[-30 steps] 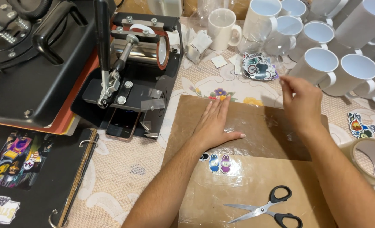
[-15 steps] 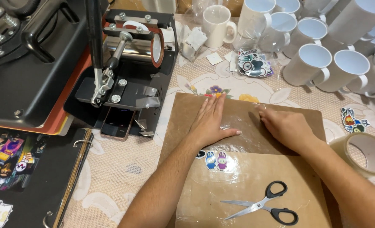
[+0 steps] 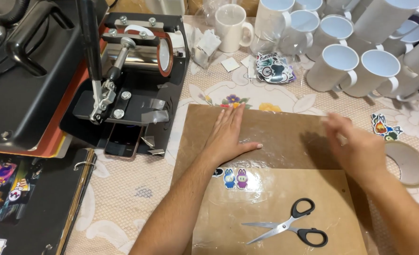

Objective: Cutting individual stickers and arranging them on a clear adhesive sheet for transfer.

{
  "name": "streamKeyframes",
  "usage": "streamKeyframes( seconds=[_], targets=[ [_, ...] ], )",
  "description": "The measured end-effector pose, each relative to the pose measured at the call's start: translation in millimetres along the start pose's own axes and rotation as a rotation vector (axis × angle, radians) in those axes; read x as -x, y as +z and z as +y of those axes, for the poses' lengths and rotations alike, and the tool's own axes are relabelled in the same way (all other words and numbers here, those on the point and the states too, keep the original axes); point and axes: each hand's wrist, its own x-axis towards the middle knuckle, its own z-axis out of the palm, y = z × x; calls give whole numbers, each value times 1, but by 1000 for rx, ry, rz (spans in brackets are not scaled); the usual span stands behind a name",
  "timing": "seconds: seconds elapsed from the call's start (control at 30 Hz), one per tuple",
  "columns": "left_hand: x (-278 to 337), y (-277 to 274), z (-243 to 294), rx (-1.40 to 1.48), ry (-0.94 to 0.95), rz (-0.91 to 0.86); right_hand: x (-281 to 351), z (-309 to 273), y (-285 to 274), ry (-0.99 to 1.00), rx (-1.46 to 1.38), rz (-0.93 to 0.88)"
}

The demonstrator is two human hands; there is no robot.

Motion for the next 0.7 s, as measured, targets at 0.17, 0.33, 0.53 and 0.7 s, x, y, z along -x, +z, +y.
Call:
streamKeyframes(
  seconds=[0.17, 0.33, 0.53, 0.7],
  targets=[
    [-1, 2, -2, -5, -6, -6, 16, -16, -7, -273, 24, -166],
    [-1, 9, -7, -19, 11, 22, -14, -32, -36, 149, -244, -553],
    [-1, 3, -3, -11, 2, -8, -43, -62, -83, 983, -1019, -194],
    [-2, 5, -4, -27, -1, 8, -36, -63, -93, 722, -820, -145]
  ],
)
